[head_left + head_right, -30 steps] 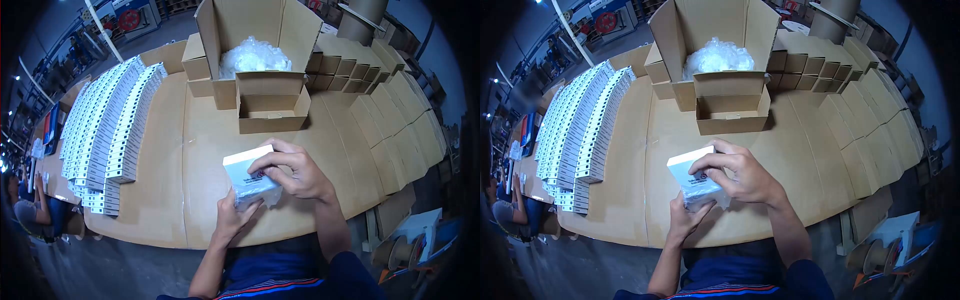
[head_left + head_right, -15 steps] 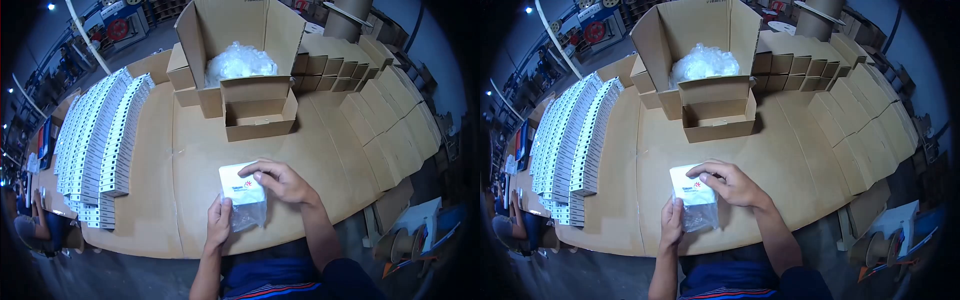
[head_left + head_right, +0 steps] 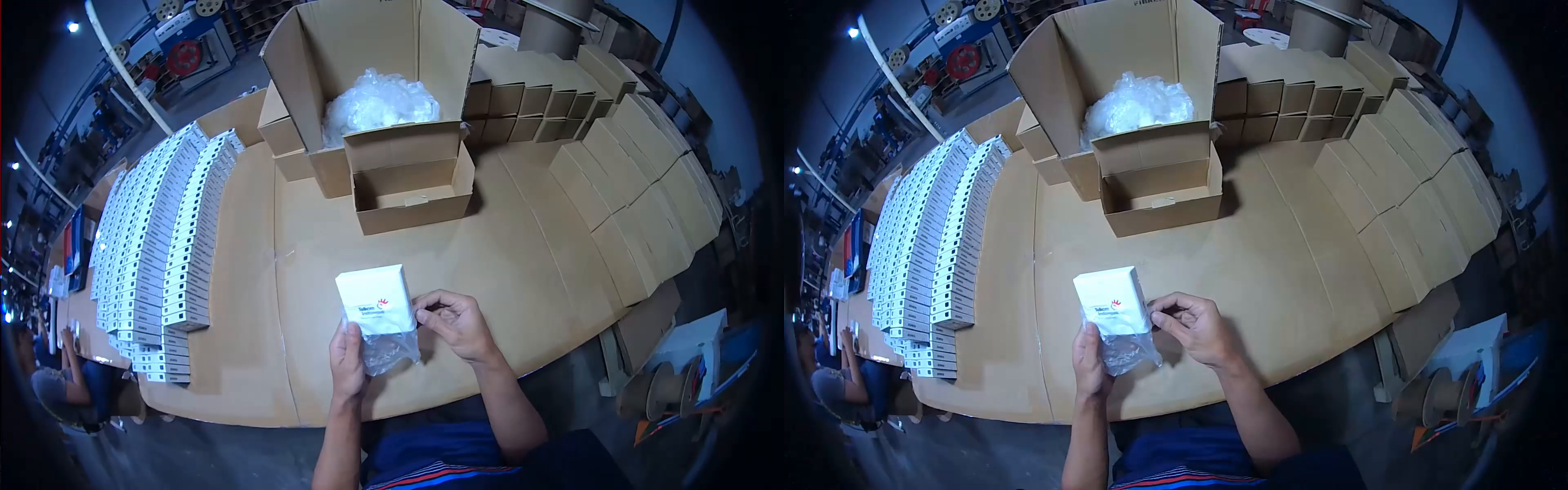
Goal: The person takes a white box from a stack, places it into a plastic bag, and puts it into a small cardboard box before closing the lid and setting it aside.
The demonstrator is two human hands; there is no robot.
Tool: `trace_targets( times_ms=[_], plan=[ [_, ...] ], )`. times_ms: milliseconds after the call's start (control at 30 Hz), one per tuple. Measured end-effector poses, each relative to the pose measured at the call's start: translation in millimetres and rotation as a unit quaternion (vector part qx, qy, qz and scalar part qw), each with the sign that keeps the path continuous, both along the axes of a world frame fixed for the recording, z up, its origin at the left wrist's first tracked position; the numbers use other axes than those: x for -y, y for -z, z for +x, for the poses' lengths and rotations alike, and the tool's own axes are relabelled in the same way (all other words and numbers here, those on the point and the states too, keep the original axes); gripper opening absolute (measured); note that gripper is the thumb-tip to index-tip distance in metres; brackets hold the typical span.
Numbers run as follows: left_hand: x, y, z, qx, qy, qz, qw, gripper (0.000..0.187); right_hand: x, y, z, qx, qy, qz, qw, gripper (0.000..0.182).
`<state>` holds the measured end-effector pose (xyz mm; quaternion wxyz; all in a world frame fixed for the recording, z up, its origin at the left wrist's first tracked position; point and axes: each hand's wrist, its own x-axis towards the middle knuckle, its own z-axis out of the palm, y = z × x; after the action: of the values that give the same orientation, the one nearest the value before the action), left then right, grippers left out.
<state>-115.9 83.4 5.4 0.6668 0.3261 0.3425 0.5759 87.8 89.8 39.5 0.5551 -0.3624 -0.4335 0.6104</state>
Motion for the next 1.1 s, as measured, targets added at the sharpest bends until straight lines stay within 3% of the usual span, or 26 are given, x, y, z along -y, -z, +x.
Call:
trace_targets(
  times_ms=[133, 233, 367, 400, 500, 633, 733, 867, 1067, 1100],
  plan=[
    [1.5, 3.0, -12.0, -0.058, 0.051, 0.046, 0.996, 0.047, -7.9, 5.6, 7.2, 0.016, 0.007, 0.077, 0.997, 0.015],
    [1.6, 4.3, -12.1, -0.087, 0.043, 0.055, 0.994, 0.046, -5.8, -5.2, 1.2, 0.020, 0.012, 0.062, 0.998, 0.015],
    [2.8, 11.2, -5.5, -0.058, -0.027, 0.017, 0.998, 0.049, -0.3, 0.0, -18.8, 0.031, 0.085, 0.010, 0.996, 0.011],
    [0.1, -7.1, 6.7, -0.096, -0.064, 0.034, 0.993, 0.053, -1.2, -2.6, -23.9, 0.035, 0.104, 0.015, 0.994, 0.009],
    [-0.8, -3.0, 8.5, -0.166, -0.058, 0.074, 0.982, 0.055, -0.9, 11.0, -31.2, -0.024, 0.146, -0.019, 0.989, 0.008],
    [0.5, -4.6, 13.4, -0.243, -0.130, 0.117, 0.954, 0.049, 4.3, 22.5, -41.9, -0.135, 0.158, -0.019, 0.978, 0.011],
    [-0.3, -12.9, 15.0, -0.253, -0.156, 0.064, 0.953, 0.037, 5.6, 25.5, -47.7, -0.157, 0.178, -0.015, 0.971, 0.012],
    [0.9, -9.0, 8.9, -0.197, -0.149, 0.078, 0.966, 0.020, 6.0, 26.4, -46.9, -0.178, 0.167, -0.014, 0.970, 0.011],
    [-6.4, -9.4, 4.0, -0.184, -0.136, 0.129, 0.965, 0.017, 5.0, 28.4, -43.9, -0.137, 0.122, 0.033, 0.982, 0.010],
    [-8.4, -7.4, 4.3, -0.164, -0.137, 0.147, 0.966, 0.017, 4.5, 27.1, -41.5, -0.079, 0.128, 0.056, 0.987, 0.008]
  ],
)
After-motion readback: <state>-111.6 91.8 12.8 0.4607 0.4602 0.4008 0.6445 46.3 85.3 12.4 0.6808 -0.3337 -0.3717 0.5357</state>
